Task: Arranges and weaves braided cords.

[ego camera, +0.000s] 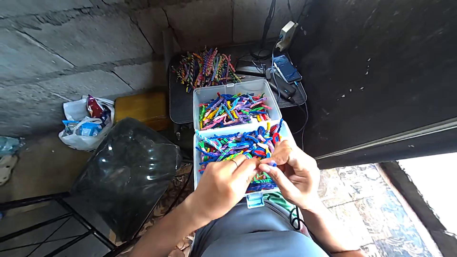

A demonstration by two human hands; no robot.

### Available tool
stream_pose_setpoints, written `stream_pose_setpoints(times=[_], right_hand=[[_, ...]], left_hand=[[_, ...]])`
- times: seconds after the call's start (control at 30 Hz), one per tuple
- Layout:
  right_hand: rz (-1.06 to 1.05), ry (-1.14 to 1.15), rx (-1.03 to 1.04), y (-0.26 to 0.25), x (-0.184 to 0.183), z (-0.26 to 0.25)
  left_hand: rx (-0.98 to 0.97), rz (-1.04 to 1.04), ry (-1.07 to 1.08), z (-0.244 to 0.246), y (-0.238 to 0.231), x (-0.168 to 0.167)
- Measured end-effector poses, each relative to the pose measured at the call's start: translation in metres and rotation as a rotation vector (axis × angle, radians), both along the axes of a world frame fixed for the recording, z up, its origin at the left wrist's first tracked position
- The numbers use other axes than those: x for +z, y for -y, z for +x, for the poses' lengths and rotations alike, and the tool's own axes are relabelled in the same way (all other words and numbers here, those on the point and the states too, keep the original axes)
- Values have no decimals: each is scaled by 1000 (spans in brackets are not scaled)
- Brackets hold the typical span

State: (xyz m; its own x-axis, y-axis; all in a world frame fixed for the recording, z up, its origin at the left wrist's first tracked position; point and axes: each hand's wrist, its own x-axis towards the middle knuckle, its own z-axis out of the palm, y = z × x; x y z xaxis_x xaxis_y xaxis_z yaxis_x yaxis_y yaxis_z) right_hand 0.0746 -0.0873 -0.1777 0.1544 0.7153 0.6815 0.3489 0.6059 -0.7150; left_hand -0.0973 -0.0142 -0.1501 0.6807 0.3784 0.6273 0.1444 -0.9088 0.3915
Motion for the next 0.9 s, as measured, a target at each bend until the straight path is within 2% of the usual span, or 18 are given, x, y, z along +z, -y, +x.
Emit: stream_pose_setpoints(times=[0.07, 0.13, 0.23, 0.33, 0.43, 0.5, 0.57, 0.63, 0.73, 0.8, 0.83, 0.9], right_hand=[[-30, -46, -31, -1, -2, -5], [-69, -83, -24, -1, -2, -8], [-150, -150, 140, -2, 0, -3], [-141, -195, 493, -4, 5, 8], [-32, -282, 708, -10, 3, 9], [9, -322, 667, -11, 1, 8], [7, -298, 528, -8, 1, 8], [-16, -231, 329, -5, 1, 6], [-38, -122, 23, -3, -5, -5], [-55, -104, -73, -4, -7, -12], [-66, -113, -77, -5, -7, -14], [-112, -139, 11, -5, -4, -12]], left_hand=[[101, 176, 13, 3, 3, -7], [50, 48, 37, 2, 1, -9], [-302, -538, 33, -7, -8, 0], [-729, -1105, -2, -12, -20, 3], [-943, -1348, -61, -7, -22, 2], [-953, -1331, -51, -4, -20, 1], [-841, -1175, -19, -5, -19, 1], [-603, -877, 4, -7, -17, 3], [-128, -273, -44, -6, -5, 0], [50, -34, -66, -3, 4, -6], [63, -24, -63, -2, 5, -8], [-70, -246, -35, -8, 3, -5]])
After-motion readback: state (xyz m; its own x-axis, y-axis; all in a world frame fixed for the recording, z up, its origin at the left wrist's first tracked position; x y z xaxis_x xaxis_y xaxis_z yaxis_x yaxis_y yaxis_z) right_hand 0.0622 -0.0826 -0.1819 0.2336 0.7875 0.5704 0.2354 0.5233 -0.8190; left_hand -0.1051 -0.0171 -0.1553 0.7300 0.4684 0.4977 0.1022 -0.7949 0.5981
